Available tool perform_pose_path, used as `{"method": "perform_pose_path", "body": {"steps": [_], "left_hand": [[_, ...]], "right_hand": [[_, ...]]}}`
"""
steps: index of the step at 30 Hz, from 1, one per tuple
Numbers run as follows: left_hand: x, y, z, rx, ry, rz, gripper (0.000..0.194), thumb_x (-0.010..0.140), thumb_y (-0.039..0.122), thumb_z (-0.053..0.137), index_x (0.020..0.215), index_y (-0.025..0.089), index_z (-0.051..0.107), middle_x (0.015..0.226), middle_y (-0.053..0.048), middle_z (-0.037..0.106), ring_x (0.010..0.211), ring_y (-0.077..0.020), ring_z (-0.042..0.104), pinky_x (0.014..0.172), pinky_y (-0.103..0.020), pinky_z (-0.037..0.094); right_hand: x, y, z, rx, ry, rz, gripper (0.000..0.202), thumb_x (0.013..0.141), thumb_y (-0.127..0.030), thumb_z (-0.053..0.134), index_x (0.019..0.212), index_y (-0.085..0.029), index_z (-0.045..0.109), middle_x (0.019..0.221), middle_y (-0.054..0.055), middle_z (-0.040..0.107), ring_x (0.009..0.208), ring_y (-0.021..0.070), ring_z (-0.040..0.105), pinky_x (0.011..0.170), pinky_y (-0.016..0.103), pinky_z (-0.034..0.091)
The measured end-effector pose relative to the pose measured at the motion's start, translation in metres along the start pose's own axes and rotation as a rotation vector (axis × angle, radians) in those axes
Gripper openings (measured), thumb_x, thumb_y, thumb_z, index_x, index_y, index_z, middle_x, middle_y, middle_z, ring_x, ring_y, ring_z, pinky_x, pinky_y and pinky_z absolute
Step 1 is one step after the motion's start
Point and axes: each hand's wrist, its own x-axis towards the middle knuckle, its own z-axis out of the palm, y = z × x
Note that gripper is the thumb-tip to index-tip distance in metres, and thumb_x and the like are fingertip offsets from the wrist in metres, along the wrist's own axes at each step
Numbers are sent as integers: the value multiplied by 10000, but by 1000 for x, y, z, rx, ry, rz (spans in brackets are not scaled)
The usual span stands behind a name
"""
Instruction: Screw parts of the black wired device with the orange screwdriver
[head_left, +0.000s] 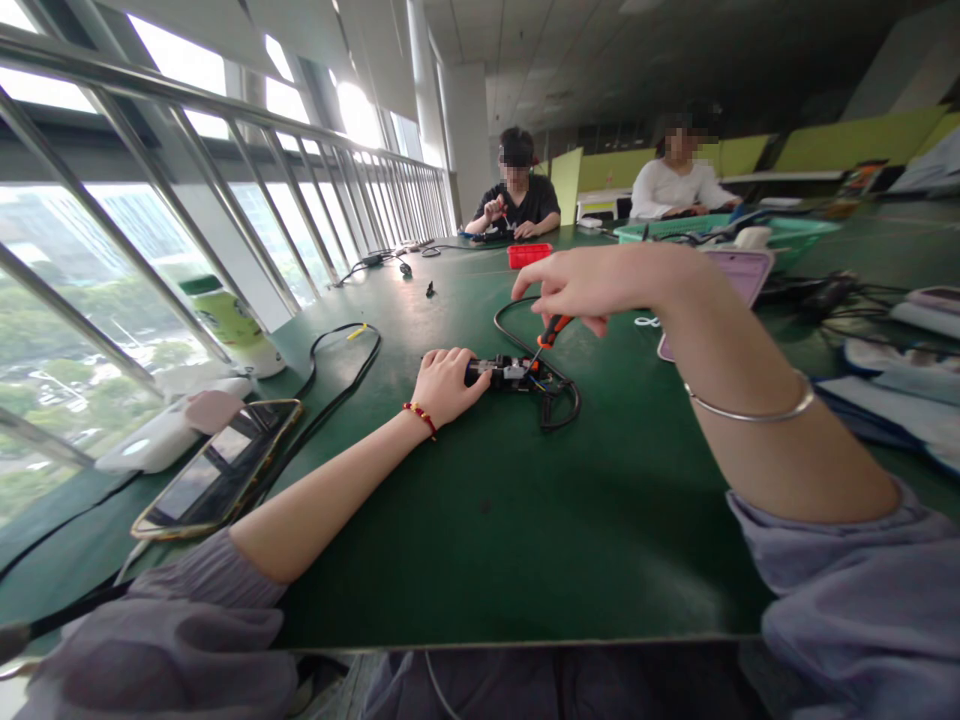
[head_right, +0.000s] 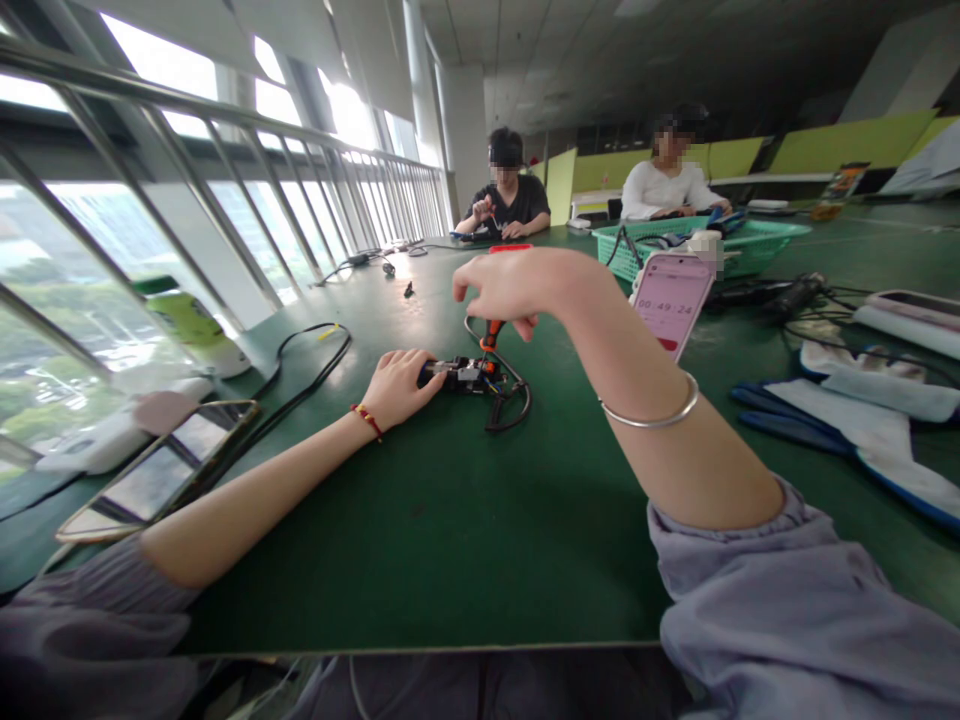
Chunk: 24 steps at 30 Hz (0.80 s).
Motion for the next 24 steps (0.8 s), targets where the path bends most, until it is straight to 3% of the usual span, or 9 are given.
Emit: {"method": "perform_pose_path", "body": {"steps": [3,6,8,11,15,21,24], "left_hand": [[0,0,1,-3,7,0,361,863,477,364,969,193,561,956,-71,619,934,-252,538,907,-397,347],[-1,0,2,-8,8,-2,353,863,474,367,969,197,559,958,-69,619,940,-251,537,911,-396,344],[-1,0,1,-17,11,-3,348,862,472,369,963,198,559,958,-70,618,938,-252,538,911,-401,342],[-1,0,1,-15,11,-2,351,860,475,370,954,195,561,949,-71,618,930,-253,540,907,-402,345],[-1,-1,1,-6,13,2,357,863,471,368,958,188,565,938,-71,619,915,-249,543,901,-397,348],[-1,-1,2,5,16,5,359,865,475,364,959,190,562,941,-69,619,924,-247,541,901,-391,350],[-1,-1,2,6,17,6,359,866,475,367,966,189,559,949,-70,618,929,-244,542,908,-391,345]], "right_hand": [[3,3,0,11,53,-136,496,773,-310,514,1262,-259,456,1051,57,619,612,128,575,574,291,429],[5,2,-1,-41,83,-226,475,739,-297,563,1211,-266,520,1090,49,605,784,172,590,648,292,438],[5,-1,0,-52,86,-200,443,759,-338,550,1194,-257,534,1068,52,611,782,172,588,664,297,436],[3,-5,1,-19,106,-58,421,839,-429,423,1196,-226,516,1005,64,620,620,130,573,609,298,427],[2,-3,2,-13,64,6,409,848,-371,396,1220,-223,486,934,59,628,488,92,517,542,290,409],[7,0,0,9,131,-199,548,721,-264,584,1255,-230,468,1081,71,593,780,171,573,642,282,428],[7,-4,0,14,141,-183,493,757,-323,567,1233,-222,491,1066,74,594,795,177,566,675,294,421]]}}
